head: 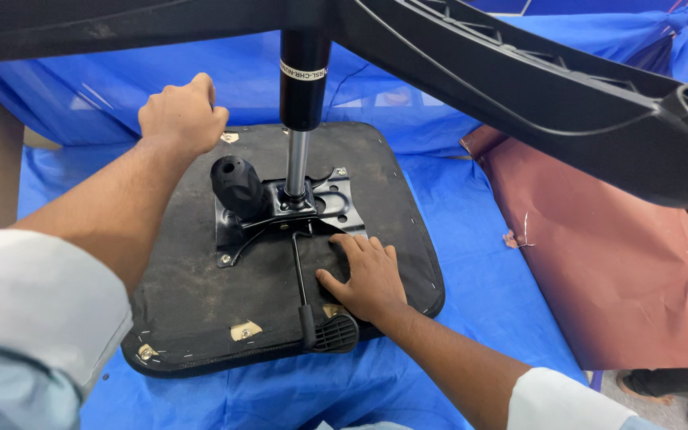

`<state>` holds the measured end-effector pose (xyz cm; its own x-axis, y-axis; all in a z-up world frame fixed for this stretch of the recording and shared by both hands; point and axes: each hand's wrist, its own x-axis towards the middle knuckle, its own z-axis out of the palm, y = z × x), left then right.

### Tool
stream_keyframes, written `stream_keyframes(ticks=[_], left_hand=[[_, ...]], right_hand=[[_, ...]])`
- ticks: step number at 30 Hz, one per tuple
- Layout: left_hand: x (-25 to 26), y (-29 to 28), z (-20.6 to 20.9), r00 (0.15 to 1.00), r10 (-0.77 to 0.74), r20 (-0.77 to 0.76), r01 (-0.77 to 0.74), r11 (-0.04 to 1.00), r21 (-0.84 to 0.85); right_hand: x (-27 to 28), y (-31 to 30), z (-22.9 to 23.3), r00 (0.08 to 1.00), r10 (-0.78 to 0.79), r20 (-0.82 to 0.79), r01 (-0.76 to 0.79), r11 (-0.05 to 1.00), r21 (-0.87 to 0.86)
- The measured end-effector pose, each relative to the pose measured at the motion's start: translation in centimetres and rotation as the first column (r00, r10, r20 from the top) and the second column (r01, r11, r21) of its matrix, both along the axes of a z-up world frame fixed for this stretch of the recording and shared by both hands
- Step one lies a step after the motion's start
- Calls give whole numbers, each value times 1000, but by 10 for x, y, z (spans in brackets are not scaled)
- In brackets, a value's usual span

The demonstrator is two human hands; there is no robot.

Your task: The person attaches a gas lift to the underside of an office chair seat using a screwdriver. They insert screws into the metal mounting plate and tighten them to secure the lift in place.

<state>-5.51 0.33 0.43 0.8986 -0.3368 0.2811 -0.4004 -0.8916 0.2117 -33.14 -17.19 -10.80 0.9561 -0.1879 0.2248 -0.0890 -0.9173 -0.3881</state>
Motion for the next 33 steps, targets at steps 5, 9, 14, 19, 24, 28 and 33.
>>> stream_keyframes(ticks=[5, 9, 14, 19, 24, 28, 33], left_hand=[[-53, 27, -4, 999, -2, 36, 8, 987, -161], [-123, 59, -31, 994, 100, 45, -84, 956, -282], [-204, 83, -75, 980, 197, -34, -198, 941, -276], [-239, 80, -107, 982, 187, 15, -182, 970, -160], [-244, 79, -125, 983, 165, 80, -154, 980, -128], [-243, 79, -124, 984, 159, 75, -149, 981, -127], [-245, 77, -123, 982, 167, 93, -159, 983, -92]], right_hand=[[0, -5, -13, 1000, -3, 13, 2, 997, 71], [0, -12, -32, 953, -116, 280, 30, 956, 291], [-2, -37, -44, 939, -286, 190, 126, 802, 584], [-15, -52, -43, 950, -311, -7, 201, 597, 777], [-17, -59, -39, 960, -264, -98, 218, 479, 850], [-7, -61, -33, 971, -238, -25, 105, 332, 937], [9, -68, -21, 980, -197, -5, 65, 301, 952]])
